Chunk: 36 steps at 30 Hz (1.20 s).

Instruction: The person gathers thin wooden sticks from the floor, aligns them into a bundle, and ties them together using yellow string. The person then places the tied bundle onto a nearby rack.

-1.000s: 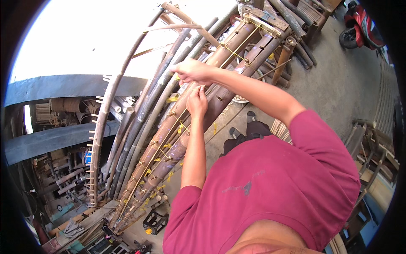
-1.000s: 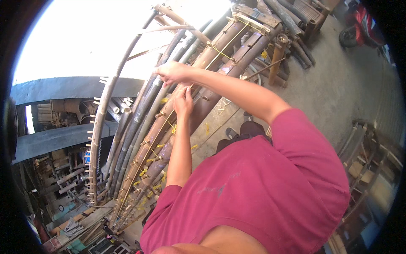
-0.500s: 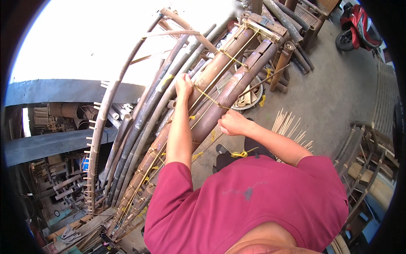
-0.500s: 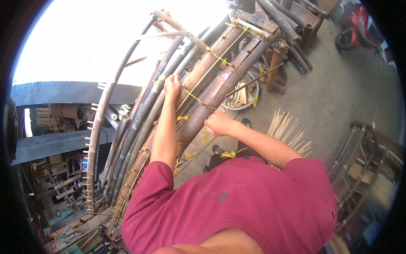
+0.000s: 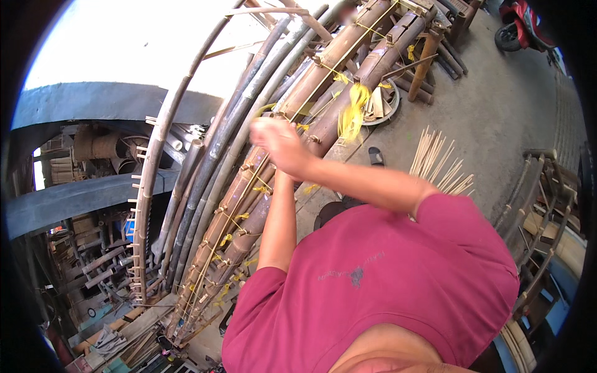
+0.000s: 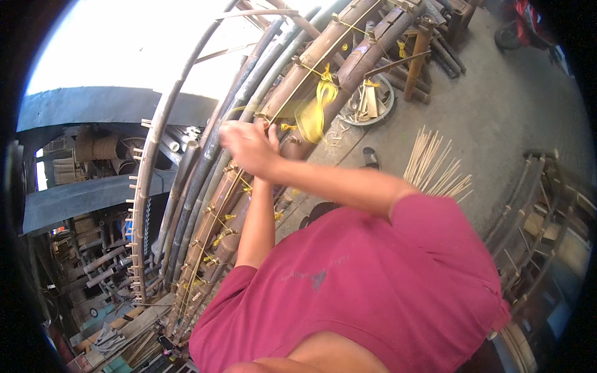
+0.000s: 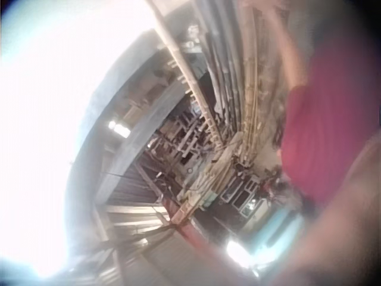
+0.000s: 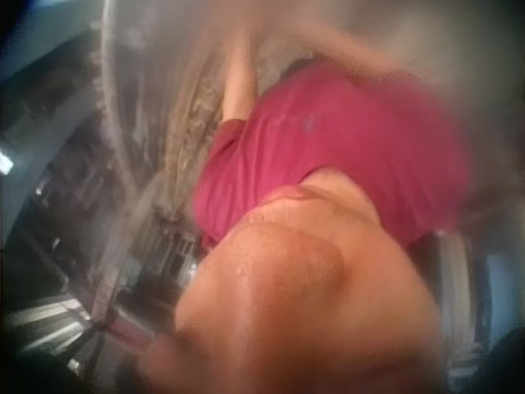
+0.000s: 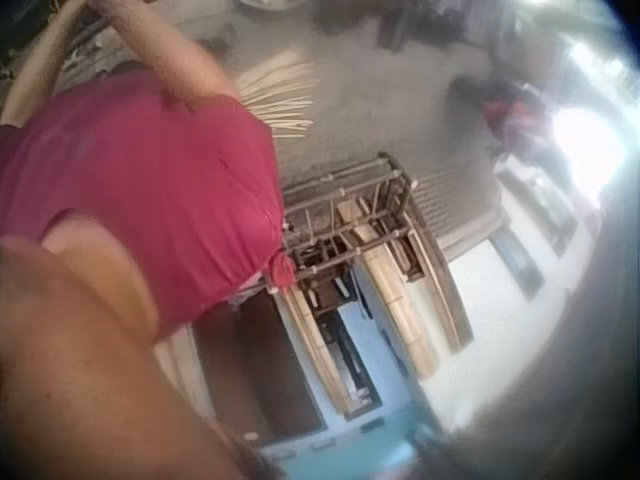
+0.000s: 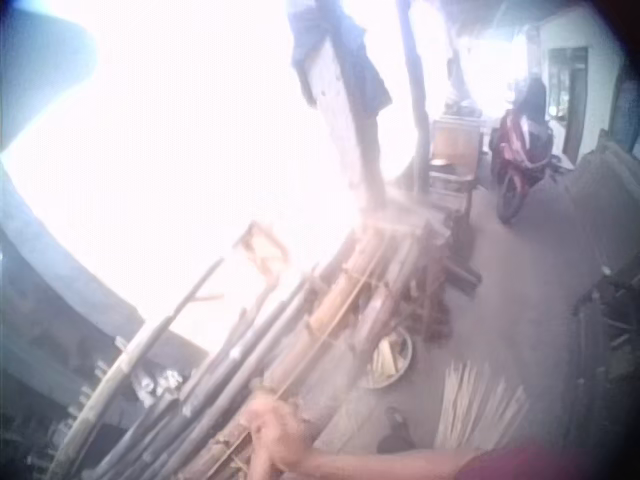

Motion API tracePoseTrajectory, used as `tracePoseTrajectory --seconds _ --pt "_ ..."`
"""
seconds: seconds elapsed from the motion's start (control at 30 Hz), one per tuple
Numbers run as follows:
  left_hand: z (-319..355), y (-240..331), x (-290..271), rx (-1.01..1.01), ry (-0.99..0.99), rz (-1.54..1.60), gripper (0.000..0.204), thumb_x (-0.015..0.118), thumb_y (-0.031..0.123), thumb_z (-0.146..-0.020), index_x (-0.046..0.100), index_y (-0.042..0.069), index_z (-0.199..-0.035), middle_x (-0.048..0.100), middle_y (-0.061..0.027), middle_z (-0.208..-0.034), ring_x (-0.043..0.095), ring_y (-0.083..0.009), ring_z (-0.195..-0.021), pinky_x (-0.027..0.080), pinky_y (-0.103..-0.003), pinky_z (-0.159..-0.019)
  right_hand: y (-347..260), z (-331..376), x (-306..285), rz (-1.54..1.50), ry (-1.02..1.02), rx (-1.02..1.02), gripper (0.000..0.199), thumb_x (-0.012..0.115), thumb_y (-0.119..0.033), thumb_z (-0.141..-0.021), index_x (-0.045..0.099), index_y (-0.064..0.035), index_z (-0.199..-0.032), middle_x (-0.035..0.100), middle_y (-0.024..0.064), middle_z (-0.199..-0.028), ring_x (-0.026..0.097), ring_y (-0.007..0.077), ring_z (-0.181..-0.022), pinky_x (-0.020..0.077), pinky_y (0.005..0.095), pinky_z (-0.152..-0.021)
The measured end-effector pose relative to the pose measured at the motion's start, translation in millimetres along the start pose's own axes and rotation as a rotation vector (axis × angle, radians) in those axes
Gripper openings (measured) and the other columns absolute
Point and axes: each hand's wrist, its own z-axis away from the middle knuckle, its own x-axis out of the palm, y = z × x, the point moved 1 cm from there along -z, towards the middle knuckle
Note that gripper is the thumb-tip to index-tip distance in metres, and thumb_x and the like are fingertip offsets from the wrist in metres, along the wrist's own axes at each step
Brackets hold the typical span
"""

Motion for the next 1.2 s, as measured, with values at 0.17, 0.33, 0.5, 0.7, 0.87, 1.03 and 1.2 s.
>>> tracePoseTrajectory --seconds 0.17,0.33,0.5,0.7,0.87,1.03,1.2 --pt "-22 0 4 -0.39 -0.383 0.221 0.028 0.05 0.016 -0.094 0.064 -0.002 -0.11 0.067 -0.0251 -0.103 0.064 -0.0355 -0.1 0.046 -0.043 -0.087 36 -109 -28 1.179 -0.515 -0.124 0.048 0.045 -0.048 -0.097 0.069 -0.0063 -0.1 0.067 0.0171 -0.086 0.065 0.0263 -0.084 0.0496 0.0383 -0.079" --pt "-11 -2 -2 -0.365 -0.288 0.22 0.026 0.051 0.021 -0.096 0.066 0.003 -0.108 0.068 -0.0231 -0.094 0.064 -0.0398 -0.098 0.044 -0.046 -0.088 27 -98 -46 0.598 -0.528 -0.092 0.059 0.048 -0.056 -0.094 0.063 -0.0009 -0.08 0.065 0.0221 -0.078 0.065 0.0292 -0.077 0.0474 0.0449 -0.07" --pt "-18 29 -6 -0.338 -0.372 0.284 0.043 0.057 0.018 -0.094 0.048 0.001 -0.132 0.053 -0.0164 -0.133 0.052 -0.0232 -0.122 0.04 -0.039 -0.1 -64 -50 -53 0.433 -0.593 -0.464 0.031 0.055 -0.026 -0.095 0.056 -0.0002 -0.079 0.057 0.0193 -0.076 0.057 0.0385 -0.074 0.0448 0.0469 -0.067" --pt "9 -19 8 -0.329 -0.3 0.03 0.029 0.055 0.028 -0.093 0.066 0.009 -0.111 0.067 -0.0191 -0.107 0.06 -0.033 -0.107 0.032 -0.054 -0.094 -93 -114 56 0.305 -0.484 -0.65 0.027 0.052 -0.025 -0.095 0.059 0.0006 -0.089 0.061 0.021 -0.082 0.06 0.04 -0.081 0.0467 0.0453 -0.072" --pt "-2 6 4 -0.459 -0.275 0.018 0.022 0.054 0.026 -0.094 0.07 0.012 -0.102 0.07 -0.0116 -0.093 0.064 -0.0303 -0.09 0.034 -0.045 -0.086 -8 -205 80 0.651 -0.749 -0.497 0.046 0.05 -0.035 -0.096 0.056 0.0014 -0.124 0.064 0.0228 -0.112 0.063 0.0374 -0.104 0.048 0.0453 -0.091" --pt "-2 8 -1 -0.487 -0.22 0.084 0.022 0.054 0.028 -0.095 0.07 0.013 -0.1 0.07 -0.011 -0.091 0.064 -0.0261 -0.091 0.03 -0.044 -0.085 -4 -171 35 1.445 -1.019 -0.08 0.061 0.042 -0.052 -0.096 0.066 0.0023 -0.112 0.066 0.0221 -0.113 0.06 0.0393 -0.109 0.0453 0.045 -0.096" --pt "-5 13 4 -0.449 -0.19 0.042 0.022 0.054 0.027 -0.095 0.07 0.011 -0.098 0.07 -0.0112 -0.091 0.063 -0.028 -0.092 0.03 -0.044 -0.084 31 -136 -28 0.969 -0.771 0.025 0.059 0.045 -0.053 -0.095 0.07 -0.0003 -0.085 0.068 0.024 -0.085 0.067 0.0372 -0.088 0.049 0.0486 -0.082"
